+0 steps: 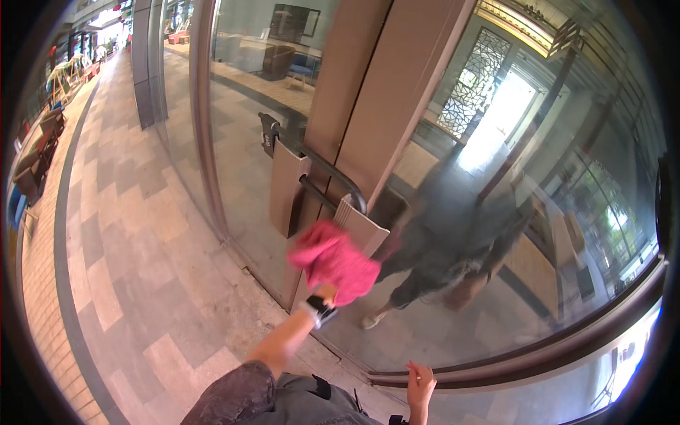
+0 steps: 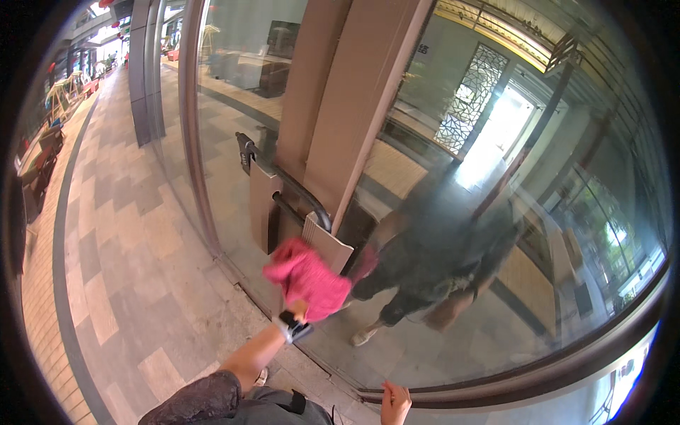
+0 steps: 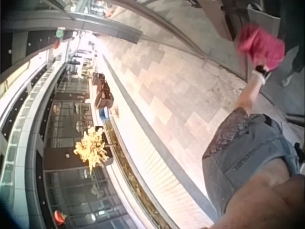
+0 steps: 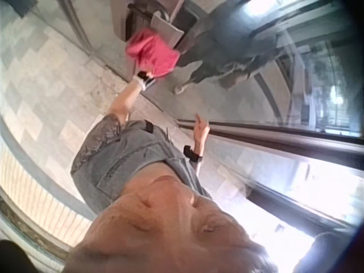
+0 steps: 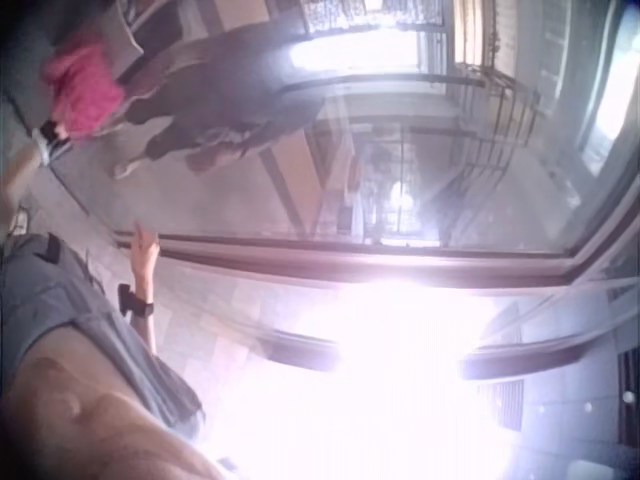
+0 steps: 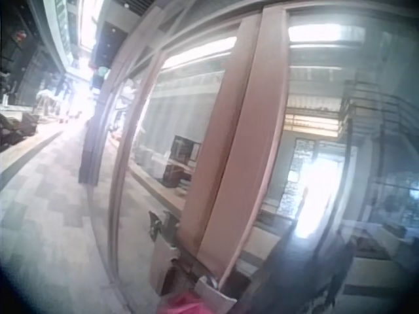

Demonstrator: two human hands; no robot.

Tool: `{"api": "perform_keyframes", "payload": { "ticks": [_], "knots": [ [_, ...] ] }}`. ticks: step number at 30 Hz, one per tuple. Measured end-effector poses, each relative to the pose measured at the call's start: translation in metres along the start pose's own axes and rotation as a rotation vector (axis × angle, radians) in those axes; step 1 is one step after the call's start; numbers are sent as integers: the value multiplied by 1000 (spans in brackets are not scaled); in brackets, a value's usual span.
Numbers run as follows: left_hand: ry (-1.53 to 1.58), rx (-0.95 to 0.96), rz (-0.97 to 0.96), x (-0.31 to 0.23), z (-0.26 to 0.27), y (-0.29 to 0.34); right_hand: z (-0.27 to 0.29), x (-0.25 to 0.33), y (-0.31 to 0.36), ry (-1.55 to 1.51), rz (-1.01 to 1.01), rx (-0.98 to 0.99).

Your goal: Cleaning a glass door with a cloth.

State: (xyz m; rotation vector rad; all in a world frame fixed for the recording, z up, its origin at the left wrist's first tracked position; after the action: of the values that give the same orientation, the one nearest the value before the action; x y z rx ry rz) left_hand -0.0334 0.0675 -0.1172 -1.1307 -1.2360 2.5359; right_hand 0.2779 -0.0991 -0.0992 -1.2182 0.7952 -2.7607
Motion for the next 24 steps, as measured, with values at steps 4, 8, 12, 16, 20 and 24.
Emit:
{"api": "perform_keyframes", "payload": {
  "ticks": [4,8,12,16,20,24],
  "knots": [
    [44,-137,-128,-32,16,-94,-29,42,-30,6,224,108],
    [46,-138,-110,-12,8,-75,-56,82,-52,-19,284,140],
    [64,12,50,31,-11,36,-68,130,-76,-128,395,96],
    [114,90,123,45,8,83,-68,185,-105,-112,572,-11],
    [156,55,-41,14,46,-8,-77,231,-139,-119,664,-150],
    [219,-8,-259,-28,103,-94,-117,258,-159,-88,625,-200]
  ]
}}
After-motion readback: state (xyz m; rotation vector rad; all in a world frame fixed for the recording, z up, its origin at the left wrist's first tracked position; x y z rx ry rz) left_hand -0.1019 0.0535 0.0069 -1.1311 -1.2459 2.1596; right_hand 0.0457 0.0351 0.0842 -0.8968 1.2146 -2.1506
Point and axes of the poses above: each hand's wrist, its own y-axis away from the middle knuckle, its own z-axis out of the back of the hand, x = y × z, the point moved 8 cm from there along -y, towards the middle knuckle, and after that the axes turned 13 degrees about -x, right-handed, at the moved point
